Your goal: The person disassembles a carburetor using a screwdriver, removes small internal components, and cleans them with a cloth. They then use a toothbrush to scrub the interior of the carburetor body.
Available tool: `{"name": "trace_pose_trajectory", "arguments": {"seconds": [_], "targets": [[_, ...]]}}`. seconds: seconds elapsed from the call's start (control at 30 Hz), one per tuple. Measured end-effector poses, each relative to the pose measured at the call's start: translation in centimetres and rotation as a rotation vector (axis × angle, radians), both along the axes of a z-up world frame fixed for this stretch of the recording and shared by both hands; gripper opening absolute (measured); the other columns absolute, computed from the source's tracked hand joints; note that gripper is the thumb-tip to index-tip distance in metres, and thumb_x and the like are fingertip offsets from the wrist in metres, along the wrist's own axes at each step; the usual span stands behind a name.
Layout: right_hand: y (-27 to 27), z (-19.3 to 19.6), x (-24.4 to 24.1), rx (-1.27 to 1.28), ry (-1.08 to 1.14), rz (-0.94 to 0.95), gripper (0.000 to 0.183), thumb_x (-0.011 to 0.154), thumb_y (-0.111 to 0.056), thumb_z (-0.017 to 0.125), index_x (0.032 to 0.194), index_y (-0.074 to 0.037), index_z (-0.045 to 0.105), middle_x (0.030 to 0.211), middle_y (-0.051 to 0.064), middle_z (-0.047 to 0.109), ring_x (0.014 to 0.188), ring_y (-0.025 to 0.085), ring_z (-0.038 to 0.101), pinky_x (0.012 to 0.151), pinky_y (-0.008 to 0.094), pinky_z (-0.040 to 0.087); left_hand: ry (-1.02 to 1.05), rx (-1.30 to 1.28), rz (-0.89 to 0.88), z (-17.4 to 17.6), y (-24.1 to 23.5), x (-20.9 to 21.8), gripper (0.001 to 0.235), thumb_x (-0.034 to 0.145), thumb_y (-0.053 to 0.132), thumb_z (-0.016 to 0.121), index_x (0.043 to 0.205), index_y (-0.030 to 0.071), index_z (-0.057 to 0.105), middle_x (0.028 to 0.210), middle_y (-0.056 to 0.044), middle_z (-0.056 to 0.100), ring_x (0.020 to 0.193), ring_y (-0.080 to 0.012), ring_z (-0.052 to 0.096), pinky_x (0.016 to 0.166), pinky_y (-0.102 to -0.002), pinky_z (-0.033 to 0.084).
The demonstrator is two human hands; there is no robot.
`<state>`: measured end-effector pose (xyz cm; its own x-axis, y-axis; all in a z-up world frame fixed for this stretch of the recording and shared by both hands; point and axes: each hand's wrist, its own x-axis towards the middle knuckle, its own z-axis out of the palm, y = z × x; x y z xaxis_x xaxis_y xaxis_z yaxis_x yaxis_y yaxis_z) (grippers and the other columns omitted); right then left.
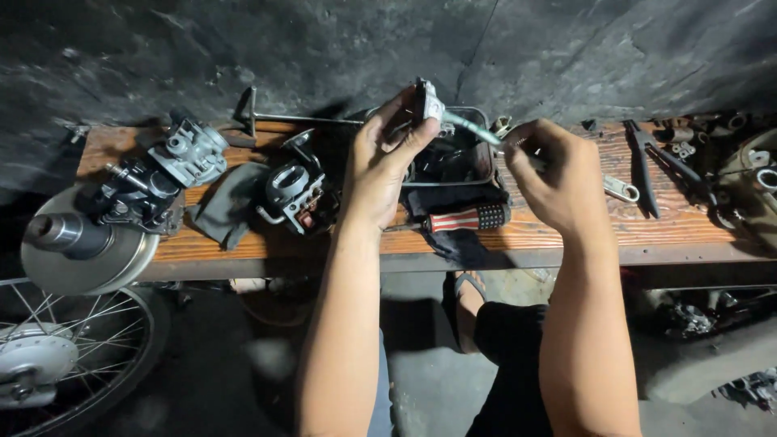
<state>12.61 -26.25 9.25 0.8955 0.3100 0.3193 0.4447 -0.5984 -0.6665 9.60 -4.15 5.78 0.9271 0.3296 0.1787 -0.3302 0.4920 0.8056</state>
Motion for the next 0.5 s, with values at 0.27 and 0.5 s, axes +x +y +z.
{"name": "trace_pose_trajectory", "arguments": {"seconds": [0.27, 0.5], "targets": [[-0.5, 0.1, -0.5, 0.235, 0.052, -0.017, 0.020, 0.099, -0.021, 0.082, 0.116, -0.012, 0.079, 0.087, 0.016, 0.070, 0.096, 0.013, 0.057, 0.076, 0.033, 0.051, 0.020, 0.039, 0.006, -0.6, 0.0, 0.4, 0.072, 0.082, 0.023, 0.090, 0.142, 0.001, 0.055, 0.110, -0.016, 0.070, 0.088, -0.0179, 0.070, 0.078, -0.028, 0.063], [-0.3, -0.9, 0.5, 0.054, -0.116, 0.010, 0.016, 0.098, -0.023, 0.084, 0.112, -0.017, 0.081, 0.088, 0.015, 0.072, 0.084, 0.036, 0.072, 0.064, 0.039, 0.051, 0.020, -0.010, -0.010, -0.5, 0.1, 0.0, 0.062, 0.086, 0.019, 0.086, 0.140, 0.004, 0.060, 0.107, -0.020, 0.071, 0.090, -0.0239, 0.074, 0.080, -0.031, 0.065]]}}
